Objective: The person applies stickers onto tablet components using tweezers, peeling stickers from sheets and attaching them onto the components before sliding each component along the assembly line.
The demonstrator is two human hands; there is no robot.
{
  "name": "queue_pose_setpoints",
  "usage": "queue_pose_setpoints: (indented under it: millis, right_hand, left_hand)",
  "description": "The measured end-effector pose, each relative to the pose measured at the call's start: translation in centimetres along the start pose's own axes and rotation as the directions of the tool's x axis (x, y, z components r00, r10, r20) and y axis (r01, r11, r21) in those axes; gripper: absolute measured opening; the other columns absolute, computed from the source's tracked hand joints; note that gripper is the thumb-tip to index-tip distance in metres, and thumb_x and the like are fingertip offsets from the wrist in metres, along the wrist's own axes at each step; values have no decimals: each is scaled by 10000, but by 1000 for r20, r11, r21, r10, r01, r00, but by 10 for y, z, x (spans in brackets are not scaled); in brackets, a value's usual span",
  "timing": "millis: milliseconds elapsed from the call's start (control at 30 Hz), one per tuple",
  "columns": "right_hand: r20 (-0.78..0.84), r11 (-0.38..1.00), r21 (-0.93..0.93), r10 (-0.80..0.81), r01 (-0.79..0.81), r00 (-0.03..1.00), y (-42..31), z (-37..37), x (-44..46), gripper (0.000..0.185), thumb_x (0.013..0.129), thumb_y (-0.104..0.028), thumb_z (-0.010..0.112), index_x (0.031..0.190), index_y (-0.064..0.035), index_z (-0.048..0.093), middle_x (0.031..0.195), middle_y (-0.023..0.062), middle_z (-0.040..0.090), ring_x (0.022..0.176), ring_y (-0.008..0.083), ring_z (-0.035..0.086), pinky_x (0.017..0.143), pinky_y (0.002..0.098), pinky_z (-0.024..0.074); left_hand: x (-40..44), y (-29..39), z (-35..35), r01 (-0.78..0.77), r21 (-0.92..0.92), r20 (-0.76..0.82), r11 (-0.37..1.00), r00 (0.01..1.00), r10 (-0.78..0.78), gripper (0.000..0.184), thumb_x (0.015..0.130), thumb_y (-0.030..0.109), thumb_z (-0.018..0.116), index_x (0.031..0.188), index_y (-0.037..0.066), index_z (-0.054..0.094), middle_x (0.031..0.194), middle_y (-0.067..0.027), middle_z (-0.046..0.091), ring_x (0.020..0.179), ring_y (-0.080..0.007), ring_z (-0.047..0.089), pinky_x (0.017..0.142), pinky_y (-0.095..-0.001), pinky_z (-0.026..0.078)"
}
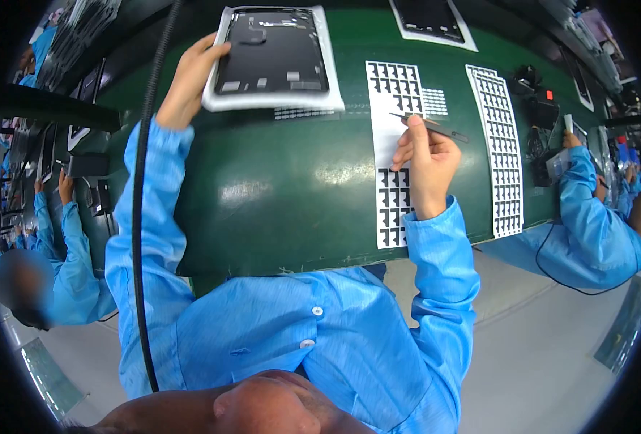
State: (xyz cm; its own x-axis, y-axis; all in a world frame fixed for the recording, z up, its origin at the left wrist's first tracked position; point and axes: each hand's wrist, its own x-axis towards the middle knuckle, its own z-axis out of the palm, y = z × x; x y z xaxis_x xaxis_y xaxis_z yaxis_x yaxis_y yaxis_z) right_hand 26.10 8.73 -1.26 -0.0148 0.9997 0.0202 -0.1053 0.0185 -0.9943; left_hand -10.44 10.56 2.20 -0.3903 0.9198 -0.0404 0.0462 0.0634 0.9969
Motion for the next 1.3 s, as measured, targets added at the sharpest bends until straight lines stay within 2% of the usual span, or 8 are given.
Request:
queue_pose_setpoints:
  millis: [100,200,300,367,500,633,933,1300]
  right_hand:
    - [-17,1000,-24,8,-8,1000,1,2,-1,281,971,-223,662,898,49,659,700,84,630,479,120,581,412,242,466]
    - [-26,999,-42,15,-16,1000,2,1,1,296,968,-239,668,909,51,661,703,83,630,479,122,582,412,245,468]
    - [-31,999,-39,10,-11,999,1,-2,2,303,964,-245,674,917,55,666,706,85,631,481,124,584,412,245,468]
    - [-22,999,-52,6,-8,1000,2,-4,3,303,960,-243,679,919,57,669,713,89,636,486,126,589,412,244,466]
    - [159,972,-230,86,-48,984,-25,11,9,298,950,-224,687,914,71,666,720,104,649,511,137,615,415,251,479]
    - [330,934,-358,149,-23,932,-47,47,23,312,936,-214,697,894,93,662,716,116,667,531,154,649,433,259,514]
    - [170,930,-364,25,39,985,24,66,55,331,910,-201,715,834,117,665,697,120,687,516,130,647,446,242,529]
    - [220,935,-353,52,29,974,29,62,61,334,920,-208,708,839,113,660,689,110,678,507,118,632,438,234,512]
  left_hand:
    - [77,-19,1,-20,68,-87,997,996,26,503,968,170,586,1399,-57,460,1149,-179,670,962,-243,694,820,-366,566]
    - [116,-26,-6,43,25,-1,999,999,-43,504,1007,284,529,1399,-31,486,1283,-208,626,1172,-322,626,998,-392,489]
    - [84,-53,5,-194,728,-210,658,850,482,479,989,326,555,1352,14,546,1278,-200,625,1187,-380,595,1012,-427,457]
    - [41,-70,16,-519,748,-45,415,583,811,338,926,235,632,1218,66,628,1204,-154,636,1147,-361,559,1015,-436,421]
    - [-54,-51,45,-711,601,298,365,623,723,221,862,160,675,1069,85,693,1173,-113,632,1096,-329,574,958,-414,459]
    - [-103,-55,79,-768,586,498,260,594,632,396,829,321,727,1165,117,678,1275,-153,565,1146,-345,535,962,-468,437]
    - [-97,-60,114,-704,667,502,243,666,552,477,853,463,686,1176,113,659,1270,-198,542,1131,-340,498,924,-443,414]
    - [-96,-61,116,-716,662,500,222,643,580,495,847,464,691,1194,112,662,1268,-208,539,1133,-350,502,926,-446,410]
